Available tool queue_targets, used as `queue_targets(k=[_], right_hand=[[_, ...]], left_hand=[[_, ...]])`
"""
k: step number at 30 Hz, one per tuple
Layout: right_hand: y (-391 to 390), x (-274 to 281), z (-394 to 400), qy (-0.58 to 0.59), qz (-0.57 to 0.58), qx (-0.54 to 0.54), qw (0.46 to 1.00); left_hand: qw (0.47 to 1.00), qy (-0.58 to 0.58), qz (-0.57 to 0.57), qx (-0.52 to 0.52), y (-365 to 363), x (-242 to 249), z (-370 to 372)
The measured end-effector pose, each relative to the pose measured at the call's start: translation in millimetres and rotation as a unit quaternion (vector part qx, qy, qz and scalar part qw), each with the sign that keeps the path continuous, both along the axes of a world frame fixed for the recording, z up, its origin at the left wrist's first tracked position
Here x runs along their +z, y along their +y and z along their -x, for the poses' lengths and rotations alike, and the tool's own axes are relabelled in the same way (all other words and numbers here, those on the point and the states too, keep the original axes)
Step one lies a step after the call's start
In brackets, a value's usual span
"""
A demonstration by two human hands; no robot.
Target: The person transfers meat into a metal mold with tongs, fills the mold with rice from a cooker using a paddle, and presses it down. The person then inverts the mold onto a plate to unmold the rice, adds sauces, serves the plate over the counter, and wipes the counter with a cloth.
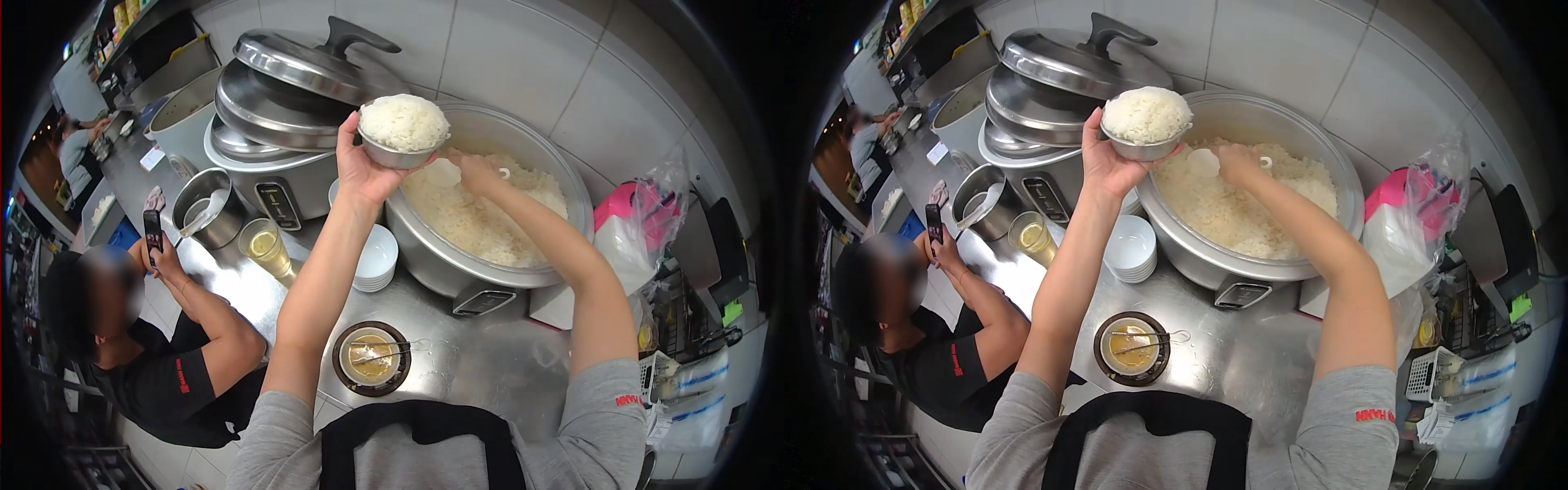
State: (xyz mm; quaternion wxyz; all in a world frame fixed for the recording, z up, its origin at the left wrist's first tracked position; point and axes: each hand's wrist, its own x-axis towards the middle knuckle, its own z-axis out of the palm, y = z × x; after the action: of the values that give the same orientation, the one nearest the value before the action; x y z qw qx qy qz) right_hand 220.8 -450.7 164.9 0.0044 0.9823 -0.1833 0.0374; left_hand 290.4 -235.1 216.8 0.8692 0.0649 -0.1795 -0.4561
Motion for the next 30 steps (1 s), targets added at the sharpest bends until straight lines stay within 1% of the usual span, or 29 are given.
queue_targets(k=[2,5,6,8,9,11,12,14,15,16,17,18,19,20,21,23,24,25,27,28,29,30], right_hand=[[-1.6,5.1,1.3,0.027,-0.029,0.009,0.999],[-8.7,-5.9,0.0,0.037,-0.055,0.033,0.997],[-7.8,-4.3,2.5,0.037,-0.054,0.031,0.997],[-4.4,-1.9,8.6,0.046,-0.103,0.027,0.993],[-5.1,-4.8,12.3,0.044,-0.102,0.025,0.993],[0.2,-3.5,21.3,0.022,-0.160,0.107,0.981],[5.5,0.9,26.5,0.020,-0.159,0.106,0.981],[15.0,11.8,35.3,0.081,-0.306,0.001,0.948],[13.8,13.1,38.3,0.078,-0.306,-0.001,0.949],[11.9,14.9,42.9,0.079,-0.411,-0.007,0.908],[14.0,20.3,48.5,0.079,-0.511,-0.013,0.856],[15.5,26.5,55.3,0.075,-0.511,-0.014,0.856],[15.3,34.6,64.1,0.044,-0.576,-0.035,0.815],[17.7,44.0,73.2,0.013,-0.638,-0.056,0.768],[13.2,51.2,81.2,0.007,-0.639,-0.056,0.767],[0.8,69.9,96.2,-0.058,-0.657,-0.038,0.751],[-1.1,77.7,102.5,-0.081,-0.629,-0.021,0.773],[0.0,80.6,110.9,-0.089,-0.628,-0.024,0.773],[30.4,99.5,120.2,-0.205,-0.606,-0.045,0.768],[35.1,100.5,120.0,-0.210,-0.590,-0.039,0.779],[41.2,102.0,122.6,-0.213,-0.588,-0.040,0.780],[48.8,103.0,126.2,-0.232,-0.539,-0.037,0.809]], left_hand=[[1.000,0.001,-0.014,0.008,1.1,0.3,-0.9],[1.000,-0.003,-0.024,0.011,0.3,0.5,-3.7],[1.000,-0.005,-0.021,0.011,-0.7,0.2,-3.4],[1.000,-0.005,-0.025,0.011,-1.6,-0.1,-2.9],[1.000,-0.004,-0.028,0.013,-1.6,-0.2,-2.9],[1.000,-0.006,-0.016,0.004,-0.6,0.5,-2.9],[1.000,-0.005,-0.007,-0.004,-0.1,0.3,-2.1],[1.000,-0.008,-0.012,0.000,1.0,0.8,-0.4],[1.000,-0.010,-0.019,0.005,1.2,1.7,0.5],[1.000,-0.012,-0.018,0.003,1.3,1.5,0.7],[1.000,0.009,-0.017,-0.003,1.4,0.5,0.8],[0.999,0.029,-0.016,-0.010,1.0,0.3,1.0],[0.999,0.025,-0.016,-0.013,-0.2,0.8,1.5],[0.999,0.029,-0.032,0.008,-1.0,1.5,4.0],[0.998,0.033,-0.049,0.028,-2.2,2.3,7.3],[0.998,0.019,-0.047,0.025,-4.2,3.8,13.9],[0.997,0.020,-0.056,0.045,-6.4,4.3,17.8],[0.996,0.021,-0.064,0.064,-10.1,4.8,22.0],[0.996,0.024,-0.062,0.055,-21.7,4.3,29.0],[0.996,0.005,-0.064,0.063,-27.5,3.5,33.1],[0.995,-0.013,-0.066,0.072,-33.3,1.0,36.0],[0.995,-0.015,-0.065,0.069,-38.7,-1.5,38.5]])
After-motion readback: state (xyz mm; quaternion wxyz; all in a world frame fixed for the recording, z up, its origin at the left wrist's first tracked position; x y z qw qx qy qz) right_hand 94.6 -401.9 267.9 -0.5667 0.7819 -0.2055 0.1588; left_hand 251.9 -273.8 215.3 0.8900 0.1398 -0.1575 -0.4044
